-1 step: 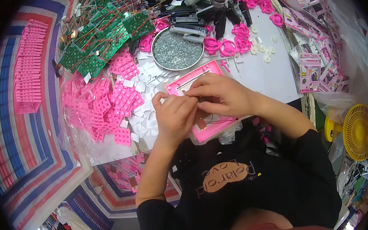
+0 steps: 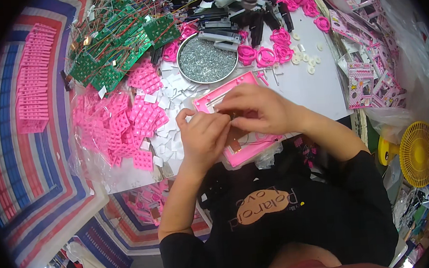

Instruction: Assemble internal components and decorative elements of a pink toy piggy bank using a hot glue gun.

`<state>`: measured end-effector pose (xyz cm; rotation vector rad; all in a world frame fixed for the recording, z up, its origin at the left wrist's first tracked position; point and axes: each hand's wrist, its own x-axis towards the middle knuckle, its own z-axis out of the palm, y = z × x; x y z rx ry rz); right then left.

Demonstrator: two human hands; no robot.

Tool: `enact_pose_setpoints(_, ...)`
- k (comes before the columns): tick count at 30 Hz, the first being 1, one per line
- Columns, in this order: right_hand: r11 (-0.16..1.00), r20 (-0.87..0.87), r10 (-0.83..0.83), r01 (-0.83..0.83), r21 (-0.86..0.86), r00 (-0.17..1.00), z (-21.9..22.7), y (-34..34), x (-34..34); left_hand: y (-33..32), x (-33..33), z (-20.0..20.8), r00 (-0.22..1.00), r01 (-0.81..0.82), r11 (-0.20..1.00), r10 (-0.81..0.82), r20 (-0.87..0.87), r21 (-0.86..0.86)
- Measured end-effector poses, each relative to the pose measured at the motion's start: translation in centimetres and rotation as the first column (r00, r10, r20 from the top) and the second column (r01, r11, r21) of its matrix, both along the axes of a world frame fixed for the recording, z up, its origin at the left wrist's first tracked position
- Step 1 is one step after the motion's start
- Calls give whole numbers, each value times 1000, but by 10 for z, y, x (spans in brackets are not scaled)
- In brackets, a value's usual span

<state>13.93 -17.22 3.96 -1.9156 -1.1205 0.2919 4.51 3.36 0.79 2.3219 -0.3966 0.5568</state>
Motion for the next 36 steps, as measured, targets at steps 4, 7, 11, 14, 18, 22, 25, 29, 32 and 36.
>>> enact_pose_setpoints(4, 952, 482, -294, 300, 67, 825, -3, 4, 55, 2, 1, 0, 993, -101, 988, 92, -75, -118)
enact_pose_setpoints(7, 933, 608, -308, 357, 43, 732, -39, 17, 105, -1, 0, -4, 991, -129, 980, 122, -55, -154)
enact_pose_setpoints(11, 917, 451, -365, 398, 23, 815, -24, 3, 104, 0, -3, -9, 986, -161, 968, 151, -66, -193)
enact_pose_setpoints(14, 903, 114, -429, 421, 91, 896, -2, -15, 75, -1, -4, -10, 980, -198, 953, 184, -81, -231)
enact_pose_setpoints(18, 870, 458, -486, 463, 170, 745, 22, -67, 54, 0, -6, -10, 976, -214, 946, 199, -85, -245)
enact_pose_setpoints(22, 851, 788, -366, 520, 69, 495, 13, -162, 28, -4, -2, -7, 983, -184, 961, 177, -53, -206)
enact_pose_setpoints(25, 841, 690, -280, 517, -160, 668, -29, -204, -4, -9, -2, -11, 986, -163, 968, 157, -50, -193)
enact_pose_setpoints(29, 779, 682, -467, 627, 15, 563, -39, -204, -17, -12, 0, -11, 990, -139, 973, 132, -51, -183)
enact_pose_setpoints(32, 790, 636, -487, 612, 27, 599, -47, -203, -17, -11, -2, -12, 993, -114, 980, 110, -38, -163)
enact_pose_setpoints(36, 518, -224, -808, 838, 168, 545, -37, -191, 0, -11, -1, -13, 989, -142, 973, 133, -61, -182)
